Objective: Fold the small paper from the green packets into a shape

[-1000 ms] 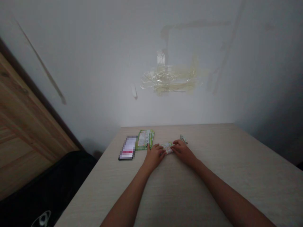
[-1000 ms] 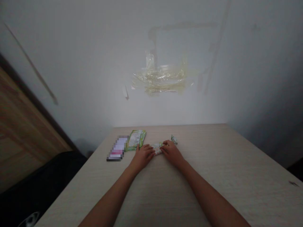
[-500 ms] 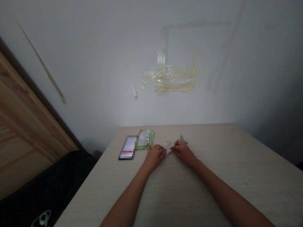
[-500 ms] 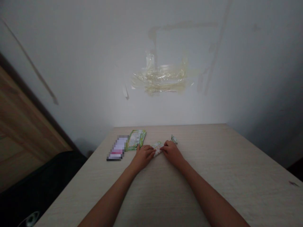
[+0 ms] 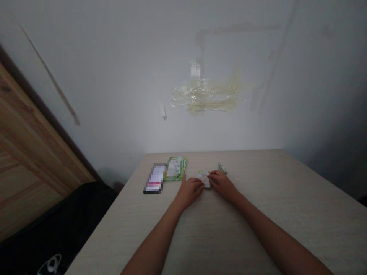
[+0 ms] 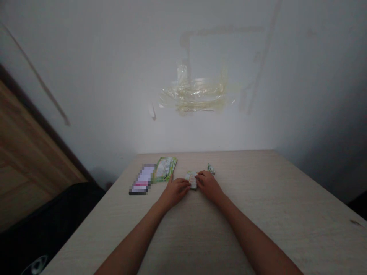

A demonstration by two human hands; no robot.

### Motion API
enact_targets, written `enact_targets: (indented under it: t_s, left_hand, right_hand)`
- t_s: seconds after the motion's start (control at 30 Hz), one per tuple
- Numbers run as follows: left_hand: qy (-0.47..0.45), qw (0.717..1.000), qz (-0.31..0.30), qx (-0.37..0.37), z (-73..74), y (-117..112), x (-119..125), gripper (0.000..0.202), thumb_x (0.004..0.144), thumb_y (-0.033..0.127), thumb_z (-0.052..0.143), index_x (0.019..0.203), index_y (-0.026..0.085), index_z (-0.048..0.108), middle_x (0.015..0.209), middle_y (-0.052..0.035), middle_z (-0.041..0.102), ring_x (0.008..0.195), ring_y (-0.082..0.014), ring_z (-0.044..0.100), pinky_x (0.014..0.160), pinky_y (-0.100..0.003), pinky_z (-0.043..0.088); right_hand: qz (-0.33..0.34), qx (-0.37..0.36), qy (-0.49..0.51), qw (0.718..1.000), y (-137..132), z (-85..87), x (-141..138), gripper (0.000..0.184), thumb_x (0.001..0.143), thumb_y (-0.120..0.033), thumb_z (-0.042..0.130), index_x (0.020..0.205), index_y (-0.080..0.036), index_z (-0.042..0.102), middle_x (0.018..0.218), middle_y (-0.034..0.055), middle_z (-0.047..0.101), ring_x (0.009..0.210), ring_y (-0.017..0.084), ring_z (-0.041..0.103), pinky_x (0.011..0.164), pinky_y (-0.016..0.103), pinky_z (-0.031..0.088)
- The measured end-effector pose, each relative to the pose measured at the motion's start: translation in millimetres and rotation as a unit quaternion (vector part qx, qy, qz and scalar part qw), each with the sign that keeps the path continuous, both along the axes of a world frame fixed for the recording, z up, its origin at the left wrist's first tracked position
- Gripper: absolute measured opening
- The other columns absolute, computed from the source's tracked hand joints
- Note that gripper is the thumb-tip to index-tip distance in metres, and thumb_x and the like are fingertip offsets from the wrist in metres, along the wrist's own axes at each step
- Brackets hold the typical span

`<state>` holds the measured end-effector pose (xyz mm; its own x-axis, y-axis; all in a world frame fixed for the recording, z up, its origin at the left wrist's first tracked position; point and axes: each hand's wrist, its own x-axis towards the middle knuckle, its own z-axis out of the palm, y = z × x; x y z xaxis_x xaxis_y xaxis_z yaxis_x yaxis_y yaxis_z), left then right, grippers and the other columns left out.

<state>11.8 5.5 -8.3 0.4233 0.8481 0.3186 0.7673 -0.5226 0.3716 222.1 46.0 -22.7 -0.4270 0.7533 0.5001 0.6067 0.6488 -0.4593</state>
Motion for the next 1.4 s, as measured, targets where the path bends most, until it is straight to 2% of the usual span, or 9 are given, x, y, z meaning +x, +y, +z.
enact_targets:
  t_s: [0.17, 0.3, 0.47, 0.87, 1.17, 1.4]
  left_hand:
    - [-0.008, 1.000, 0.010, -0.004, -1.9, 3.0, -0.3, 0.027, 0.094, 0.037, 0.045, 0.107, 0.029, 0.068, 0.116, -0.0023, 0.068, 0.112, -0.0173, 0.058, 0.118, -0.051, 0.010]
    - [0.014, 0.997, 0.065, 0.033, -0.5, 4.1, -3.0, 0.023, 0.091, 0.032, 0.051, 0.105, 0.027, 0.069, 0.117, -0.0055, 0.067, 0.118, -0.0215, 0.052, 0.116, -0.058, 0.007]
    - [0.045, 0.992, 0.112, 0.034, -0.3, 5.0, -7.4, 0.017, 0.089, 0.030, 0.055, 0.097, 0.028, 0.070, 0.119, -0.0030, 0.066, 0.125, -0.0250, 0.046, 0.111, -0.067, 0.005]
    - [0.039, 0.991, 0.125, 0.007, -2.9, 7.1, -7.8, 0.018, 0.087, 0.031, 0.057, 0.097, 0.030, 0.071, 0.121, -0.0040, 0.065, 0.126, -0.0268, 0.044, 0.109, -0.068, 0.010]
    - [0.039, 0.991, 0.126, 0.003, -3.4, 7.3, -8.0, 0.019, 0.087, 0.034, 0.057, 0.099, 0.031, 0.071, 0.121, -0.0040, 0.064, 0.126, -0.0269, 0.044, 0.109, -0.068, 0.010]
    - [0.036, 0.993, 0.113, 0.004, -1.1, 5.6, -7.2, 0.017, 0.087, 0.033, 0.058, 0.094, 0.030, 0.072, 0.122, -0.0039, 0.064, 0.124, -0.0267, 0.045, 0.109, -0.068, 0.010]
  right_hand:
    - [0.007, -0.020, 0.010, 1.000, 1.9, -3.0, 0.4, 0.026, 0.089, -0.018, 0.054, 0.109, -0.016, 0.069, 0.115, 0.0128, 0.065, 0.109, 0.023, 0.059, 0.100, 0.044, 0.045]
    - [0.012, -0.028, 0.009, 0.999, 3.1, -4.0, 1.0, 0.027, 0.088, -0.019, 0.054, 0.109, -0.017, 0.070, 0.119, 0.0131, 0.065, 0.111, 0.023, 0.059, 0.102, 0.044, 0.044]
    - [0.017, -0.033, 0.005, 0.999, 3.2, -4.5, 0.6, 0.027, 0.089, -0.021, 0.053, 0.110, -0.018, 0.071, 0.121, 0.0128, 0.064, 0.113, 0.023, 0.059, 0.102, 0.043, 0.044]
    - [0.023, -0.040, 0.007, 0.999, 3.8, -7.3, -4.0, 0.032, 0.091, -0.024, 0.051, 0.119, -0.018, 0.065, 0.127, 0.0118, 0.062, 0.117, 0.022, 0.057, 0.106, 0.043, 0.042]
    - [0.026, -0.026, 0.011, 0.999, 4.2, -11.3, -9.9, 0.032, 0.090, -0.023, 0.051, 0.118, -0.019, 0.065, 0.128, 0.0110, 0.061, 0.119, 0.022, 0.056, 0.107, 0.044, 0.041]
    - [0.025, -0.025, 0.013, 0.999, 4.6, -8.1, -7.5, 0.033, 0.089, -0.022, 0.052, 0.119, -0.017, 0.064, 0.128, 0.0134, 0.060, 0.119, 0.023, 0.056, 0.106, 0.043, 0.042]
